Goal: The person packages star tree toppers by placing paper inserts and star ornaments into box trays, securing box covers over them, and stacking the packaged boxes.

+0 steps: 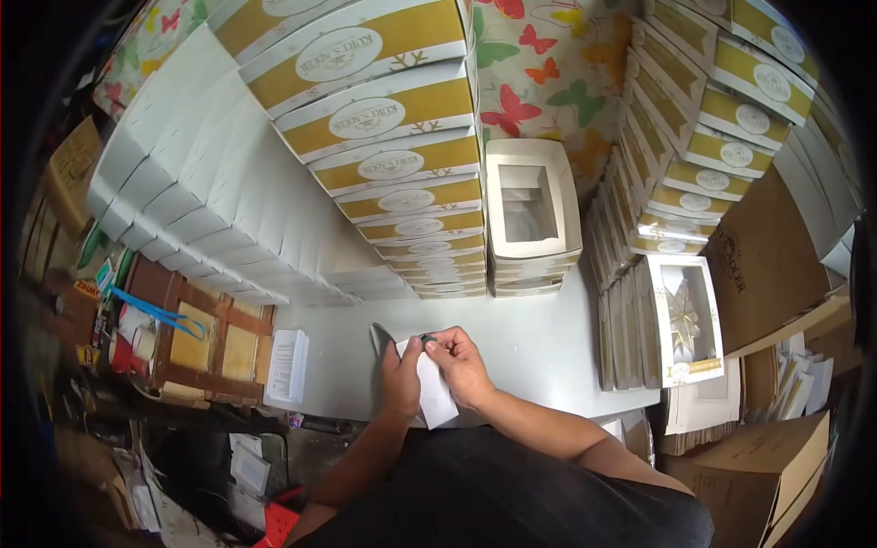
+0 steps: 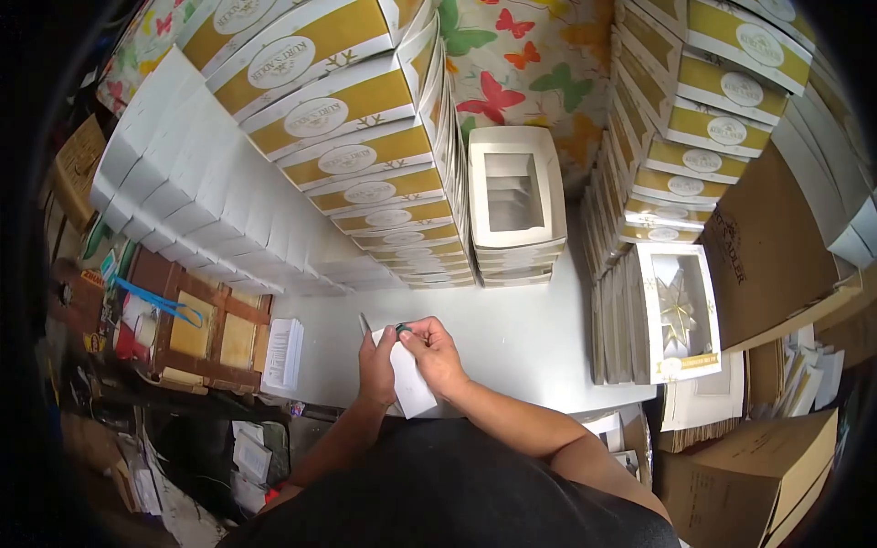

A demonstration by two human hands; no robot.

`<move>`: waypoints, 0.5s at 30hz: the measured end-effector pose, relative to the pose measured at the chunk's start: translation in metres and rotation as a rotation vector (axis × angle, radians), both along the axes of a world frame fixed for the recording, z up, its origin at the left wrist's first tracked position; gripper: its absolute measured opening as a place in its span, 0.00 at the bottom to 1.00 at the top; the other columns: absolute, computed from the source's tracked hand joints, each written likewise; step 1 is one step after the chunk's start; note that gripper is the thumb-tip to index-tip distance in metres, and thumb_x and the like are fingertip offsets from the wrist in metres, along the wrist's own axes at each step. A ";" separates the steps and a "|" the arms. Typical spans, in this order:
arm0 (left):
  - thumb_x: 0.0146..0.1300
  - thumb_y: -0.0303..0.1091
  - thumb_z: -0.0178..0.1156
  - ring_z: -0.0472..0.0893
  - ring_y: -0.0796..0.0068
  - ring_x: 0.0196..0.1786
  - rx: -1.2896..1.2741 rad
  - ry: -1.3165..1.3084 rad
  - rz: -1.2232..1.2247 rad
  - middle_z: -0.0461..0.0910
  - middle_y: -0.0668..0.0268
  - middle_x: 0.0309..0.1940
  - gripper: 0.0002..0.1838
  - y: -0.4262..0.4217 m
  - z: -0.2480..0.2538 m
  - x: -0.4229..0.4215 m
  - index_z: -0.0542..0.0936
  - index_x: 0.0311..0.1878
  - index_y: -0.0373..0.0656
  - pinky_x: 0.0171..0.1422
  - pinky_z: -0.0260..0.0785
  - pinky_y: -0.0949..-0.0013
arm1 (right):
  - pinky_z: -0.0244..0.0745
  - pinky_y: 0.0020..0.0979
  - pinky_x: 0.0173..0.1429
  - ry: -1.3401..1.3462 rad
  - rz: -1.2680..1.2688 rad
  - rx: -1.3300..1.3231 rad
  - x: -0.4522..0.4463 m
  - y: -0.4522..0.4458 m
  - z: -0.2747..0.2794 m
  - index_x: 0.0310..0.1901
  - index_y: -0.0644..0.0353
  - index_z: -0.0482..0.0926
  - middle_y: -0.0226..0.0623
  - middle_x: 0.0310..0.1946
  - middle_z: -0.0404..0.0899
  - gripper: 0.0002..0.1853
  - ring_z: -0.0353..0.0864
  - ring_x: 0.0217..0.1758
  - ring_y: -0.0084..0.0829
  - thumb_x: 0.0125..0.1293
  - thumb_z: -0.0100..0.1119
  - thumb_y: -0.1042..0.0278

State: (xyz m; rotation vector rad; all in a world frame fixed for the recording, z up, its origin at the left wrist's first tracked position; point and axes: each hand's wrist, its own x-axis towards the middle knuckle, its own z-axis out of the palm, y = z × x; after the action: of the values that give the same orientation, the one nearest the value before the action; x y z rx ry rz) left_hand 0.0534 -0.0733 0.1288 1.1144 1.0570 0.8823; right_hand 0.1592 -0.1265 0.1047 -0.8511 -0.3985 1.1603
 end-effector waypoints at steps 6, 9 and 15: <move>0.78 0.37 0.58 0.81 0.72 0.45 -0.004 -0.086 -0.129 0.84 0.58 0.46 0.17 0.008 -0.003 0.004 0.78 0.59 0.32 0.55 0.74 0.68 | 0.71 0.23 0.60 0.000 -0.127 0.021 0.002 -0.008 0.009 0.50 0.63 0.77 0.38 0.49 0.81 0.04 0.75 0.48 0.22 0.77 0.59 0.78; 0.79 0.38 0.58 0.81 0.72 0.45 0.048 -0.086 -0.222 0.84 0.58 0.46 0.17 0.029 0.005 0.003 0.78 0.59 0.32 0.55 0.74 0.68 | 0.71 0.23 0.60 -0.023 -0.210 0.042 -0.002 0.008 0.011 0.49 0.63 0.77 0.38 0.49 0.81 0.04 0.75 0.48 0.22 0.77 0.59 0.78; 0.78 0.38 0.58 0.81 0.72 0.45 0.126 0.069 -0.220 0.84 0.59 0.46 0.17 0.021 0.010 0.003 0.78 0.58 0.33 0.55 0.74 0.68 | 0.70 0.22 0.60 0.025 -0.206 -0.081 -0.006 0.010 -0.007 0.48 0.61 0.77 0.36 0.46 0.80 0.03 0.74 0.47 0.21 0.77 0.61 0.75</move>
State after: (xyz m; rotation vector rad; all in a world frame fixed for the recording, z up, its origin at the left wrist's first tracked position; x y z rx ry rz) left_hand 0.0568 -0.0523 0.1391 1.3469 0.9236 0.7469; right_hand 0.1530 -0.1169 0.0972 -0.9243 -0.2381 0.9998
